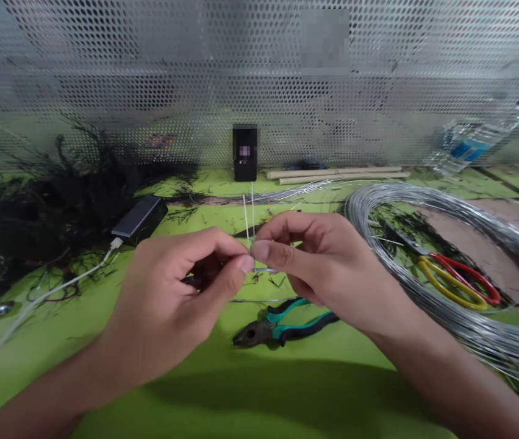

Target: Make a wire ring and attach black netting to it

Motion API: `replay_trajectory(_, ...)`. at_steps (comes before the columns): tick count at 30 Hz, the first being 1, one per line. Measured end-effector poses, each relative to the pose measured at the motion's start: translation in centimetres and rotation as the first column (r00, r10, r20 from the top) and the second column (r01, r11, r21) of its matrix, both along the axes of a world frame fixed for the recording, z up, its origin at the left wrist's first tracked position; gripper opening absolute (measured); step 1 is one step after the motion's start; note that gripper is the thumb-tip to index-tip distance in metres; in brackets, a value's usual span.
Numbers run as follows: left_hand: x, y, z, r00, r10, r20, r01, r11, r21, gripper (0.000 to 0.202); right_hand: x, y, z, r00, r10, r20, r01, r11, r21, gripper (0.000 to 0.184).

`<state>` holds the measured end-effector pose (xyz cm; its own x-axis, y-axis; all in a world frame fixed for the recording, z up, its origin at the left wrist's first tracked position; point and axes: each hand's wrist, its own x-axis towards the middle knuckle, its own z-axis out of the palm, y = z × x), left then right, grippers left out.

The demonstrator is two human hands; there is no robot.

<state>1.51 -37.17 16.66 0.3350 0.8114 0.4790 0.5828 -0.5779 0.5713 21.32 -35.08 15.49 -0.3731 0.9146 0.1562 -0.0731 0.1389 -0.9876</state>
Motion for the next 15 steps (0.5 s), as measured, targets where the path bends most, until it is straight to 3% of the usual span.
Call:
replay_trajectory(2, -0.2, 0.0, 0.1, 0.999, 0.002, 0.034, -0.001, 0.999, -0.039, 0.014, -0.1, -0.1, -0.4, 0.994, -0.104, 0.038, 0.095, 0.978, 0.187, 0.012)
replay_trajectory(3, -0.3, 0.0, 0.2, 0.999, 0.002, 0.046, 0.001, 0.998, -0.057, 0.014, -0.2, -0.1, -0.6, 0.981, -0.179, 0.074, 0.145, 0.931, 0.334, 0.010)
replay_trajectory(4, -0.4, 0.0, 0.2, 0.998, 0.006, 0.057, -0.002, 0.997, -0.072, 0.014, -0.2, -0.2, -0.8, 0.961, -0.251, 0.114, 0.164, 0.853, 0.496, 0.009)
replay_trajectory(6, -0.7, 0.1, 0.2, 0.997, 0.015, 0.076, -0.008, 0.995, -0.098, 0.014, -0.2, -0.2, -1.1, 0.924, -0.348, 0.160, 0.107, 0.636, 0.764, 0.010)
replay_trajectory(7, -0.8, 0.2, 0.2, 0.997, 0.017, 0.081, -0.008, 0.994, -0.112, 0.014, -0.2, -0.1, -1.2, 0.917, -0.363, 0.164, 0.066, 0.544, 0.836, 0.010)
replay_trajectory(8, -0.8, 0.3, 0.1, 0.996, 0.020, 0.087, -0.010, 0.993, -0.119, 0.014, -0.3, 0.0, -1.3, 0.920, -0.357, 0.163, 0.036, 0.490, 0.871, 0.010)
replay_trajectory(10, -0.8, 0.5, -0.1, 0.995, 0.034, 0.099, -0.023, 0.993, -0.112, 0.014, -0.4, 0.1, -1.5, 0.930, -0.331, 0.158, 0.029, 0.497, 0.867, 0.013)
replay_trajectory(13, -0.5, 0.7, -0.6, 0.993, 0.071, 0.090, -0.068, 0.997, -0.038, 0.015, -0.6, 0.3, -1.6, 0.925, -0.353, 0.142, 0.108, 0.600, 0.793, 0.019)
replay_trajectory(15, -0.2, 0.7, -1.0, 0.993, 0.095, 0.073, -0.098, 0.995, 0.035, 0.013, -0.8, 0.3, -1.7, 0.921, -0.368, 0.127, 0.149, 0.634, 0.759, 0.021)
